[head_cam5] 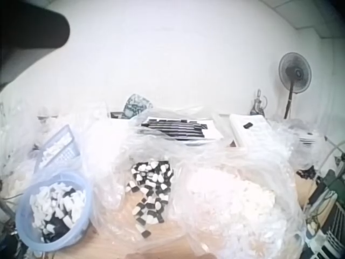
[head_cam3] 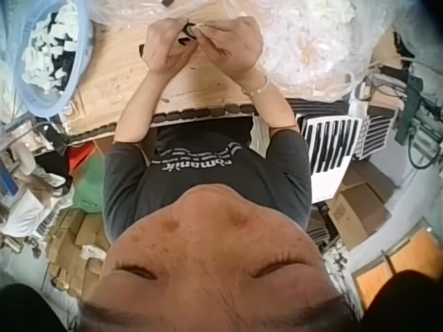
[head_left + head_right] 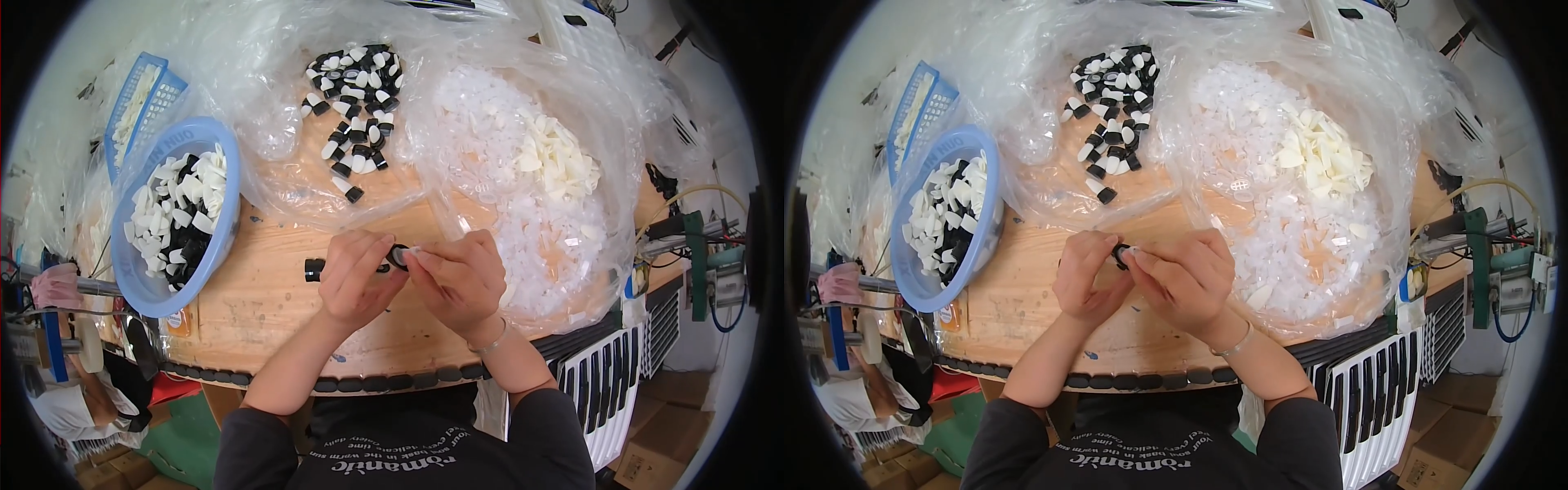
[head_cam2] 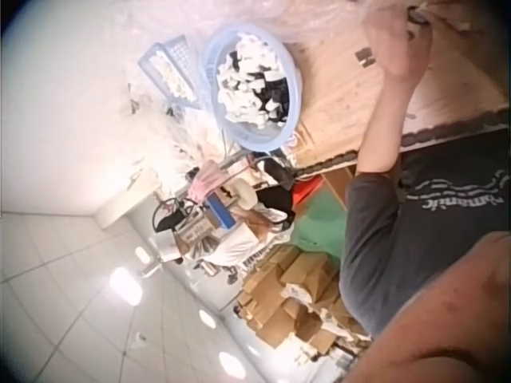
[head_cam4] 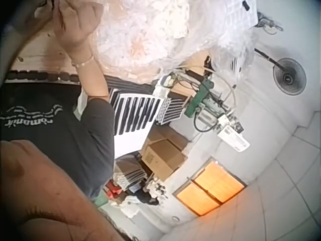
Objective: The person is manually assembling small white plastic components into black circular plastic housings on a workbench.
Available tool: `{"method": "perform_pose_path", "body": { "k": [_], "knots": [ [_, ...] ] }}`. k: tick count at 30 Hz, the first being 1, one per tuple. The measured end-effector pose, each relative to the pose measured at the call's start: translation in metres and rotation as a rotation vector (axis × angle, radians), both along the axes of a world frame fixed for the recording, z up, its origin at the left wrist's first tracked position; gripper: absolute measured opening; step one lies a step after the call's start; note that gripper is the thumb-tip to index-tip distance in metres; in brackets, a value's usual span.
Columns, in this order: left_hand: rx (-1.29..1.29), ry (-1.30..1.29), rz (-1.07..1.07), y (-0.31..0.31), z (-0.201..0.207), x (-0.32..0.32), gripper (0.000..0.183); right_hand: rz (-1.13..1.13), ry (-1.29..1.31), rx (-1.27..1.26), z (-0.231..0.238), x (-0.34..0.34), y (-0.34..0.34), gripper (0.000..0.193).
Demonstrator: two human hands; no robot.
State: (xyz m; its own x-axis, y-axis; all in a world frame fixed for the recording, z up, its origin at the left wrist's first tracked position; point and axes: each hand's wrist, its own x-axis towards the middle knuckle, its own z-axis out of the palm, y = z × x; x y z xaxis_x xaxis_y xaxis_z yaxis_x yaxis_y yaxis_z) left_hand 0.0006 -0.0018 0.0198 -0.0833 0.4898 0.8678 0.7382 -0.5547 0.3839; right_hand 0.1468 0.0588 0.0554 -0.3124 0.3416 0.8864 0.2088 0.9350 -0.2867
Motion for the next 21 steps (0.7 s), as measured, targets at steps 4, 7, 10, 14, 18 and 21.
{"method": "perform_pose_path", "body": {
  "k": [4, 7, 10, 14, 18, 21],
  "knots": [
    [-0.001, -0.016, 0.000, -0.001, 0.002, 0.000, 0.051, -0.006, -0.053, 0.053, 0.000, 0.002, -0.005, 0.023],
    [0.010, 0.004, -0.003, -0.001, 0.002, -0.002, 0.052, 0.000, -0.061, 0.059, -0.004, 0.002, -0.003, 0.022],
    [0.019, -0.012, 0.002, -0.001, 0.003, -0.002, 0.052, -0.004, 0.041, 0.012, -0.007, 0.002, 0.002, 0.023],
    [0.023, 0.008, -0.002, -0.004, 0.002, -0.004, 0.054, 0.009, -0.018, -0.017, -0.002, 0.004, -0.003, 0.025],
    [0.089, 0.031, 0.006, 0.001, 0.002, 0.000, 0.048, -0.061, -0.093, 0.070, 0.000, 0.004, -0.012, 0.025],
    [0.076, 0.014, 0.000, -0.001, 0.004, -0.001, 0.048, -0.028, -0.110, 0.066, 0.000, 0.006, -0.007, 0.025]
  ]
}}
